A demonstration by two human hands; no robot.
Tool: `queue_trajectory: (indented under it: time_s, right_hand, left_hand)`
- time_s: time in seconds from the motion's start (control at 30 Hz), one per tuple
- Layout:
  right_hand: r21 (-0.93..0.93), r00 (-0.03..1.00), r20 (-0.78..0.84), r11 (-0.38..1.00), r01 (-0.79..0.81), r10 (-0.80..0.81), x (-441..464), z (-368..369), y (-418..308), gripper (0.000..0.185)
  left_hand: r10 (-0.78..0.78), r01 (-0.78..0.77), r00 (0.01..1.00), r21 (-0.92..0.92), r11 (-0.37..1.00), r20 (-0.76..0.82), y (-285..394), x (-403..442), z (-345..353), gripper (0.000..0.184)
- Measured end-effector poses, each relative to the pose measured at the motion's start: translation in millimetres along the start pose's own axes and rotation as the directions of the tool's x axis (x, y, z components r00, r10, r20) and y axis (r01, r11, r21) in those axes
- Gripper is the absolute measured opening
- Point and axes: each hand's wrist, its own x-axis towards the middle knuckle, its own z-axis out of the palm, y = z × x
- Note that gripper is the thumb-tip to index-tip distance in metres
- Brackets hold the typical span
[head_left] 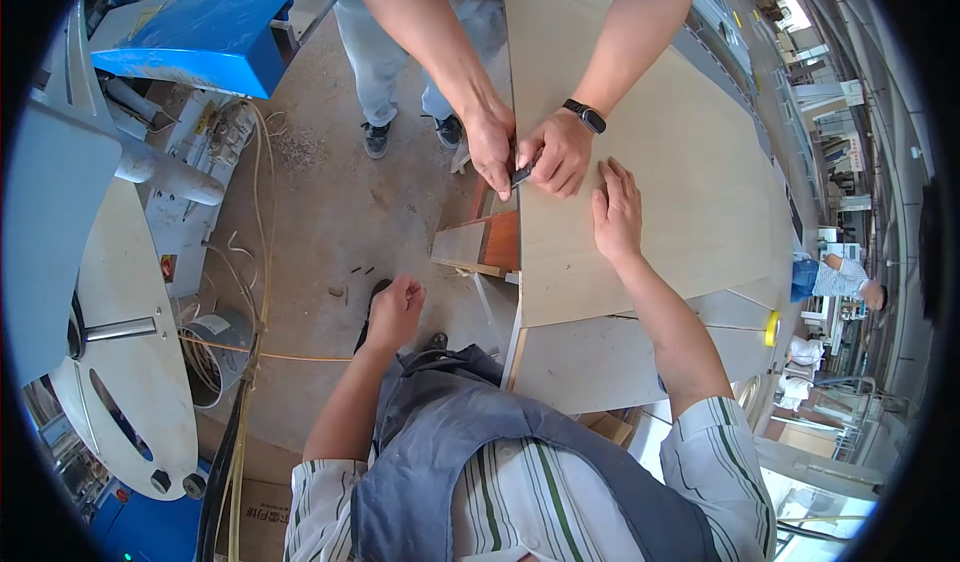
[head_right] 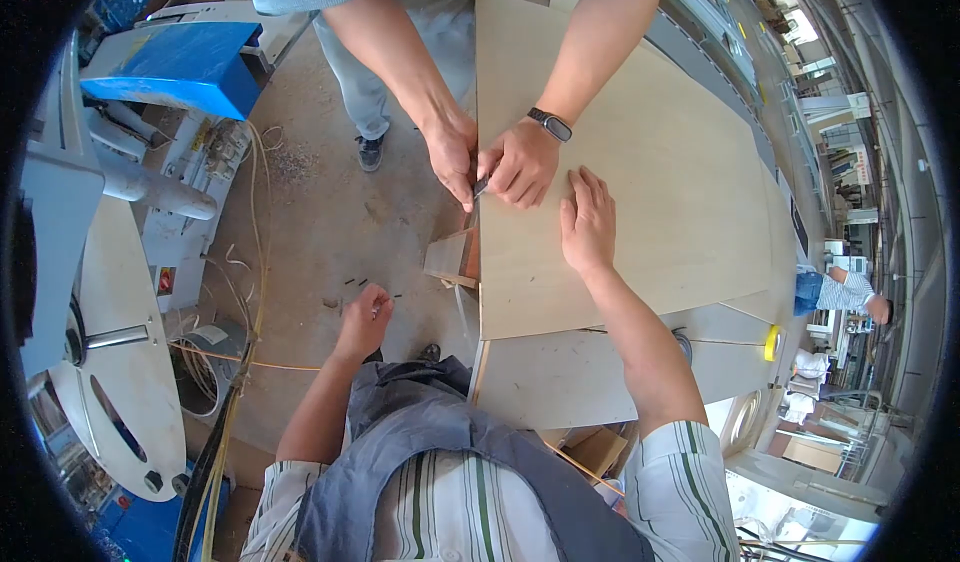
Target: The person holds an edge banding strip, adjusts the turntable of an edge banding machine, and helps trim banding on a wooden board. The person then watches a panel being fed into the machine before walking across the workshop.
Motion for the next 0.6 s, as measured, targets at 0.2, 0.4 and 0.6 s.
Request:
queue_trajectory:
  time_s: [0.2,0.4,0.6]
  right_hand:
    - [0.008,1.0,-0.005,1.0,0.006,-0.006,-0.8,-2.3,-1.3,0.041]
    - [0.021,1.0,0.001,1.0,-0.002,0.002,-0.5,-2.0,-1.7,0.041]
    - [-0.024,1.0,0.0,1.0,-0.02,0.02,-0.2,-1.4,-3.0,0.04]
  left_hand:
    - [0.005,-0.005,1.0,-0.024,1.0,-0.006,-4.1,-0.6,4.7,0.007]
    - [-0.038,0.038,0.999,-0.011,0.999,-0.005,-0.3,0.5,2.2,0.011]
    - [0.013,-0.013,1.0,-0.005,1.0,-0.013,2.1,0.9,2.5,0.011]
